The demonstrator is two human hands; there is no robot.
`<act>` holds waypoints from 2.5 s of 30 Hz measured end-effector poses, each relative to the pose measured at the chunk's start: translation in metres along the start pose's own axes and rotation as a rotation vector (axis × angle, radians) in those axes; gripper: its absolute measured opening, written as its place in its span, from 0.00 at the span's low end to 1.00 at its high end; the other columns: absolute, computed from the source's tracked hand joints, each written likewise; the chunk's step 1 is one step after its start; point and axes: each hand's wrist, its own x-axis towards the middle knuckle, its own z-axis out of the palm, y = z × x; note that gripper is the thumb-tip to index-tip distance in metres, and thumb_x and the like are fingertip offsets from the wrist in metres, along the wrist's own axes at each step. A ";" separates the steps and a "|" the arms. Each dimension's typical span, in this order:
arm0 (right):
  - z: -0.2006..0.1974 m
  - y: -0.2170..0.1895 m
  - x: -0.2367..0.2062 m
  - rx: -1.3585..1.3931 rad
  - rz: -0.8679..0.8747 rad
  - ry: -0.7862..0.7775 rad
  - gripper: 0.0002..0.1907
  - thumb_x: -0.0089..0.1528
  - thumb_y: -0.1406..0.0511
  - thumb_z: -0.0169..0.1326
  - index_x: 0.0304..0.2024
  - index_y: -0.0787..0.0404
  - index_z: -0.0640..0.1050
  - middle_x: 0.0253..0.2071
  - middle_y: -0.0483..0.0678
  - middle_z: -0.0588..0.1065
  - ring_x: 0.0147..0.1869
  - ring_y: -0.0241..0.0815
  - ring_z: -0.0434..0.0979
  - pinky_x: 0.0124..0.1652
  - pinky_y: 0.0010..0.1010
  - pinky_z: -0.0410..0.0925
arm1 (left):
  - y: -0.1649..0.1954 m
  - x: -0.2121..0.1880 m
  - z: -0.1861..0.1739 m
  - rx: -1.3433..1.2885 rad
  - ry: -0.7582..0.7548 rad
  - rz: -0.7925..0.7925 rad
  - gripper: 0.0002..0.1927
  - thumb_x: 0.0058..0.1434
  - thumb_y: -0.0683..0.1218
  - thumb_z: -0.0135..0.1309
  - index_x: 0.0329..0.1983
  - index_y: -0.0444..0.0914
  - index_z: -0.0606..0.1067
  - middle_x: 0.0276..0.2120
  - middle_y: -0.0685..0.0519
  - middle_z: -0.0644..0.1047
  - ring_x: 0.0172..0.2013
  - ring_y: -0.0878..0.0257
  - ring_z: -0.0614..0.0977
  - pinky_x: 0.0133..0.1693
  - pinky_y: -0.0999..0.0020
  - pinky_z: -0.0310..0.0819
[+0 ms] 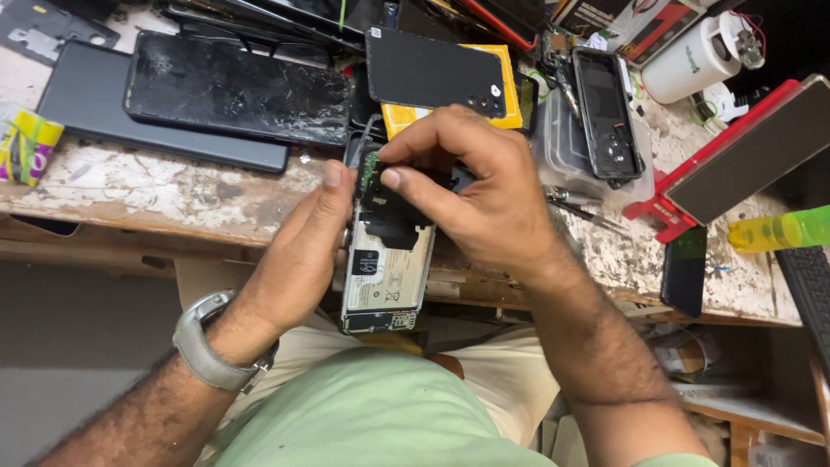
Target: The person reassembles a disassembled smartphone by placing a black metal shield over the motherboard and battery, then securing it with multiple screws using a screwdriver. The person handles the phone and screwdriver throughout the process.
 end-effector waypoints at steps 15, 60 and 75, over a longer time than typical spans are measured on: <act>0.009 0.023 0.009 -0.225 -0.296 0.161 0.11 0.65 0.72 0.68 0.47 0.59 0.80 0.47 0.45 0.81 0.50 0.39 0.81 0.50 0.29 0.68 | 0.001 0.006 -0.002 -0.022 -0.124 0.158 0.18 0.73 0.48 0.43 0.62 0.36 0.70 0.39 0.54 0.79 0.37 0.71 0.80 0.39 0.72 0.78; -0.008 0.028 -0.036 -0.285 -0.164 0.176 0.19 0.63 0.71 0.64 0.56 0.59 0.78 0.64 0.51 0.74 0.65 0.48 0.75 0.65 0.39 0.67 | 0.006 0.012 0.005 -0.135 -0.079 0.223 0.19 0.75 0.47 0.40 0.63 0.35 0.72 0.48 0.56 0.79 0.48 0.72 0.77 0.51 0.73 0.74; 0.005 0.041 -0.040 0.753 0.264 0.242 0.19 0.67 0.76 0.55 0.61 0.68 0.73 0.52 0.48 0.73 0.58 0.35 0.72 0.62 0.28 0.68 | 0.017 -0.006 0.023 0.227 -0.031 0.296 0.14 0.75 0.47 0.41 0.53 0.35 0.74 0.38 0.54 0.81 0.39 0.73 0.77 0.42 0.74 0.75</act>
